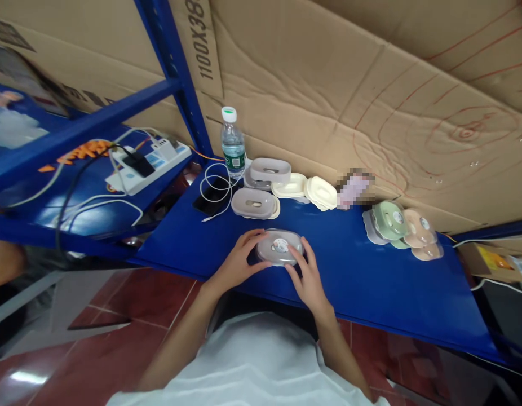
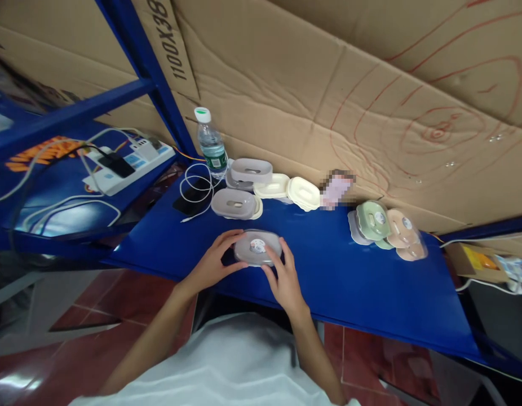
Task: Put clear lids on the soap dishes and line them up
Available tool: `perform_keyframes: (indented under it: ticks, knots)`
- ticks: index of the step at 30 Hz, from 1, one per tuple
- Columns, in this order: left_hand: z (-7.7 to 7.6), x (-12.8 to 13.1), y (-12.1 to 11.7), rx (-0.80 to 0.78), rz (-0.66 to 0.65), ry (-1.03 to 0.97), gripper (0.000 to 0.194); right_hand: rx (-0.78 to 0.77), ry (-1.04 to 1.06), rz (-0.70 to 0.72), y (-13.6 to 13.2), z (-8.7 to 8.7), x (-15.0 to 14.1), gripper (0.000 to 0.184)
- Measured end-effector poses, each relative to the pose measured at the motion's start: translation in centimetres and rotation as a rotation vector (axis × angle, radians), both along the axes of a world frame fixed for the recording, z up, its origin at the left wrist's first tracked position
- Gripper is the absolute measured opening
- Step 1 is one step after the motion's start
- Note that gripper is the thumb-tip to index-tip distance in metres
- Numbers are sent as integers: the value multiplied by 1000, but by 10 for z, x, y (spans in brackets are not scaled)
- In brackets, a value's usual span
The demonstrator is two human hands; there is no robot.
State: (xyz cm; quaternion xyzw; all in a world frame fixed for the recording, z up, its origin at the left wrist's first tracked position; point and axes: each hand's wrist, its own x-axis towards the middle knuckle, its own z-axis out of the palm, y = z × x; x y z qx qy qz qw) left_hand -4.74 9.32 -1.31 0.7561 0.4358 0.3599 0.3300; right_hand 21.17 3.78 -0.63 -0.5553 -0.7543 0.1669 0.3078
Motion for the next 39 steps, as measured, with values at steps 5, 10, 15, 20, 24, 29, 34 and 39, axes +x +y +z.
perform_keyframes:
  ticks: [5, 10, 15, 20, 24, 29, 34, 39]
  knots:
    - [-8, 0, -4, 14, 8, 30, 70, -22, 32, -3, 0, 3, 1, 49]
    - [-2, -1, -5, -28, -13, 21, 69, -48, -23, 10, -3, 5, 6, 54]
    - [7, -3, -4, -72, -105, 58, 64, -114, -70, 19, -5, 4, 17, 83]
    - [11, -2, -5, -63, -119, 161, 83, -116, -37, 45, -1, 9, 39, 81]
    - [14, -8, -4, 60, -26, 166, 69, -34, -85, -192, -19, 11, 88, 75]
    - [16, -13, 15, 315, 146, 245, 49, 126, -237, -585, -65, 4, 180, 79]
    - [14, -10, 40, 385, 231, 344, 50, 209, -275, -957, -95, -7, 276, 90]
    - [5, -12, 47, 373, 221, 367, 57, 393, -141, -1321, -65, 10, 377, 113]
